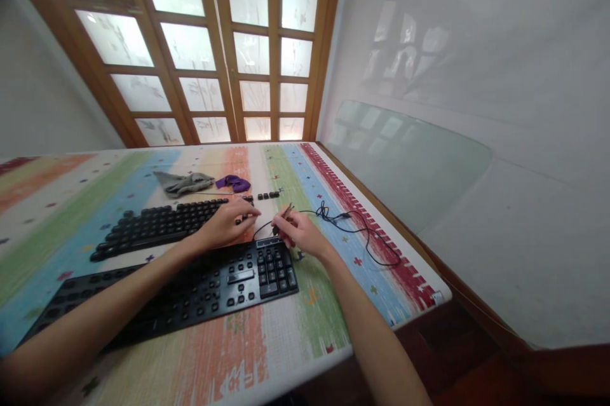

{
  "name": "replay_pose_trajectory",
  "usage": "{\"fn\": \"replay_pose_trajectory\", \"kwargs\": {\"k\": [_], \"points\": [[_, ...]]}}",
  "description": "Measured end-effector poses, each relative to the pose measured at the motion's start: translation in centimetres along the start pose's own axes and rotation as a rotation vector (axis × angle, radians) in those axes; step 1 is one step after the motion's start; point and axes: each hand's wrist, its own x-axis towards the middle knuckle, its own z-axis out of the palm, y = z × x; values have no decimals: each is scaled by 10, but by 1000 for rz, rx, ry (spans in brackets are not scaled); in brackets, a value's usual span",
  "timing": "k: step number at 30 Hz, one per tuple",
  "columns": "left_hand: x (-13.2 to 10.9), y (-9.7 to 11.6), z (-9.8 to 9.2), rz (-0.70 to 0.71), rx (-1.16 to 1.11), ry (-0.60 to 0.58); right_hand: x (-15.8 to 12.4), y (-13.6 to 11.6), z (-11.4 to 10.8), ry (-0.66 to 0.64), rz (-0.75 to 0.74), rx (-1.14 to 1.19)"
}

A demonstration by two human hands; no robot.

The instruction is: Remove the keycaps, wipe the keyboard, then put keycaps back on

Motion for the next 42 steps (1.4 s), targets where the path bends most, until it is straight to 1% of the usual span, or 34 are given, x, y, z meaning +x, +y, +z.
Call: {"fn": "replay_pose_trajectory", "kwargs": {"k": [2, 4, 8, 10, 13, 19, 26, 28, 33, 42], "points": [[-19, 16, 2, 46, -45, -58, -1, 1, 2, -70, 36, -46], [-34, 25, 6, 75, -85, -82, -1, 2, 4, -109, 60, -86], [-49, 28, 14, 87, -137, -31, -1, 6, 6, -111, 37, -138], [-51, 26, 18, 86, -145, -18, -1, 7, 6, -118, 48, -135], [-52, 25, 22, 110, -152, -39, -2, 8, 6, -141, 77, -109], [-53, 27, 24, 107, -153, -58, -5, 4, 11, -202, 113, -83], [-53, 29, 22, 93, -180, -77, -10, -2, 23, -323, -8, -182], [-53, 29, 22, 93, -175, -76, -10, -1, 21, -309, -18, -206], [-54, 27, 24, 104, -163, -51, -6, 1, 17, -194, 1, -187], [-53, 27, 24, 106, -131, -48, -4, 1, 28, -137, 35, -231]]}}
